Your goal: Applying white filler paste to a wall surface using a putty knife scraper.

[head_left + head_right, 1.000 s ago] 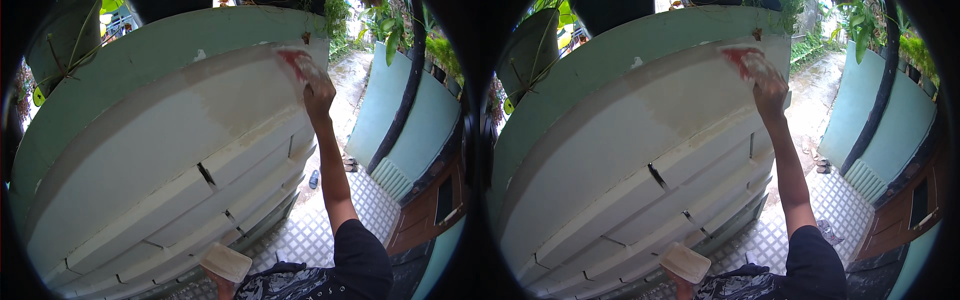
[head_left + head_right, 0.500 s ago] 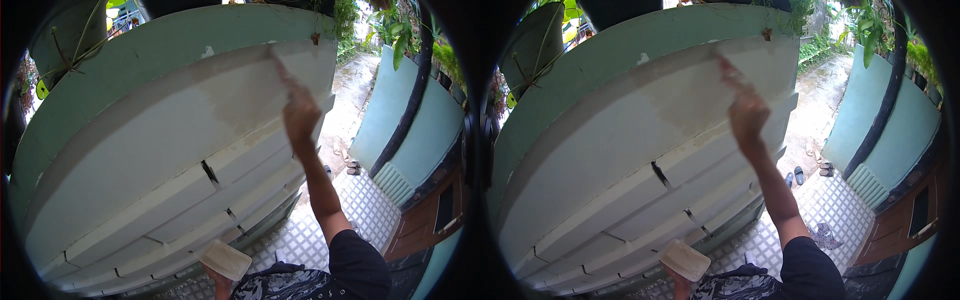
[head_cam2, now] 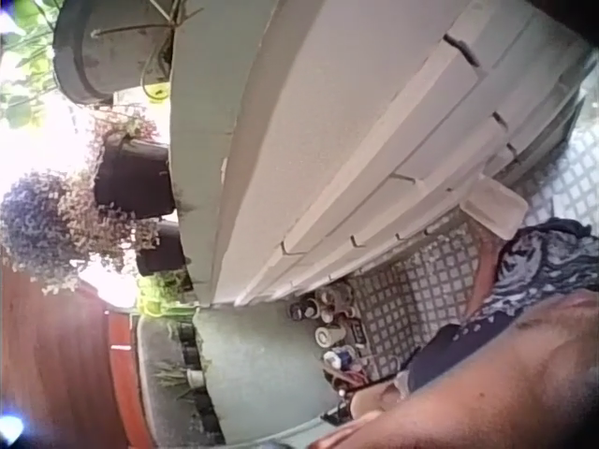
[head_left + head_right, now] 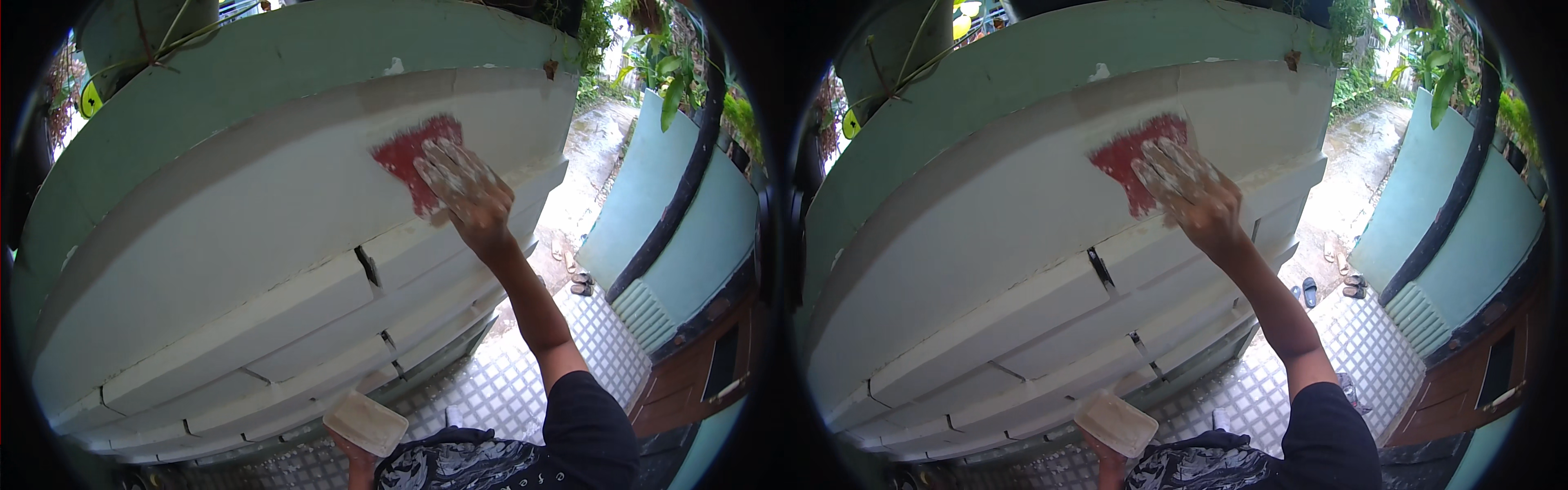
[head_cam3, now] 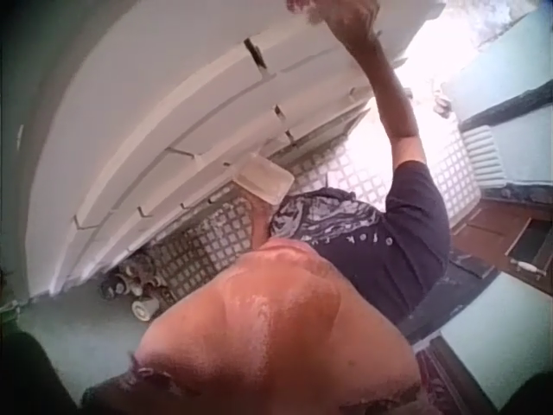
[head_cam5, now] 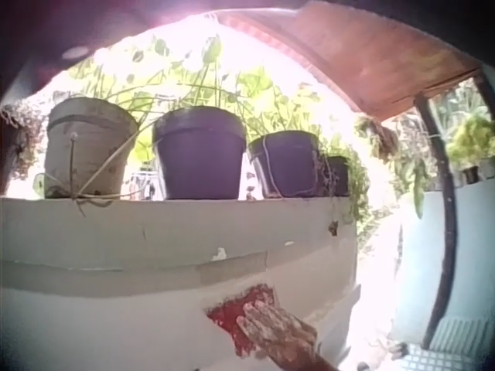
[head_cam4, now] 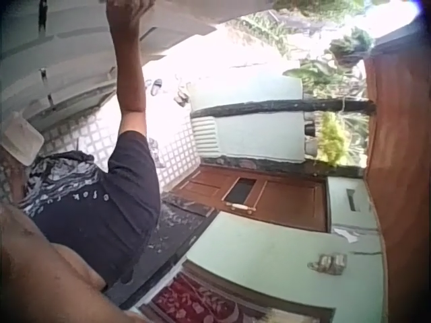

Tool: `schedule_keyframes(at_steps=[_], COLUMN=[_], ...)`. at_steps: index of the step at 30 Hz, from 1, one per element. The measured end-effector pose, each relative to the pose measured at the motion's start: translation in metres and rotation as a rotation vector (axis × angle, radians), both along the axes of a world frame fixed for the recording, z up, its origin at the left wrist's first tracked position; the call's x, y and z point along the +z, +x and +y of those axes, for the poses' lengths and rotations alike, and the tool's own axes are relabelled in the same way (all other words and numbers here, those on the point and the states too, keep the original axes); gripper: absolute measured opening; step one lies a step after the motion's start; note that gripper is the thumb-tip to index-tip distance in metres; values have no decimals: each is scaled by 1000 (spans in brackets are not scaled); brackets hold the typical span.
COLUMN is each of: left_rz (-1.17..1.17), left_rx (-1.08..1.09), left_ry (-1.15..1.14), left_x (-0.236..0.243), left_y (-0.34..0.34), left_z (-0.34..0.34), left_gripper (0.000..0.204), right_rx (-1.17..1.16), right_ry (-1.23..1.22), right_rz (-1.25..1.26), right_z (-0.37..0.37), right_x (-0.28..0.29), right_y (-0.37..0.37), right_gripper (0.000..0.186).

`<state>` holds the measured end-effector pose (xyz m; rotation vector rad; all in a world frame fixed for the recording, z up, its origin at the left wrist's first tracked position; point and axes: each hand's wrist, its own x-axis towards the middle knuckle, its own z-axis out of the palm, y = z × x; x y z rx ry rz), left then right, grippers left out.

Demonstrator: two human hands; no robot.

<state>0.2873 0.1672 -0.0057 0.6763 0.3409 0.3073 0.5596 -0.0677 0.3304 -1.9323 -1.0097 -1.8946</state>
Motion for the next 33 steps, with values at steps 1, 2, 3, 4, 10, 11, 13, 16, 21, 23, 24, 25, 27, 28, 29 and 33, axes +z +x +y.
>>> schedule_keyframes(at_steps=[1, 2, 3, 4, 10, 11, 13, 16, 21, 23, 24, 25, 27, 28, 29, 33], left_rz=[-34, -35, -42, -47, 5, 5, -71, -22, 5, 11, -3, -16, 0, 14, 16, -43], left_rx=[-19, -18, -2, 5, 27, 30, -39, 2, 23, 21, 0, -20, -12, -3, -9, -14], left_ry=[-122, -123, -42, 36, 199, 196, -80, 158, 68, 79, 3, -73, 76, 224, 224, 130], left_x=[4, 3, 2, 4, 12, 12, 17, 1, -25, -26, -24, -22, -2, 8, 5, 0], left_y=[0, 0, 2, 2, 7, 5, 1, 0, 0, -1, -1, -1, 0, -1, -2, 1], left_z=[0, -1, 1, 1, -5, -5, -2, -1, 3, 3, 6, 8, -1, -5, -3, 0], left_gripper=[66, 66, 65, 65, 73, 73, 62, 65, 69, 69, 67, 66, 66, 67, 67, 65], right_rx=[4, 6, -26, -65, -58, -77, -1, -14, -143, -119, -107, -105, -125, -130, -141, -139], right_ry=[-17, -19, 19, 55, -3, -65, -11, 136, 120, 104, 92, 92, 121, 121, 131, 30], right_rz=[12, 10, -19, -47, 9, 63, 44, 20, 28, 37, 49, 50, 11, 13, 21, 92], right_z=[-2, -4, -1, -1, 11, 6, -10, -25, -11, -18, -20, -21, -25, -26, -26, -23], right_x=[-1, 2, 15, 23, 5, -1, -1, 14, 5, 2, 4, 10, 26, 25, 20, 5], right_y=[-2, -4, -11, -16, -13, -18, -14, -9, 2, -5, -9, -11, -15, -10, -2, -8], right_gripper=[34, 34, 34, 34, 35, 35, 36, 37, 43, 43, 44, 44, 41, 41, 41, 40])
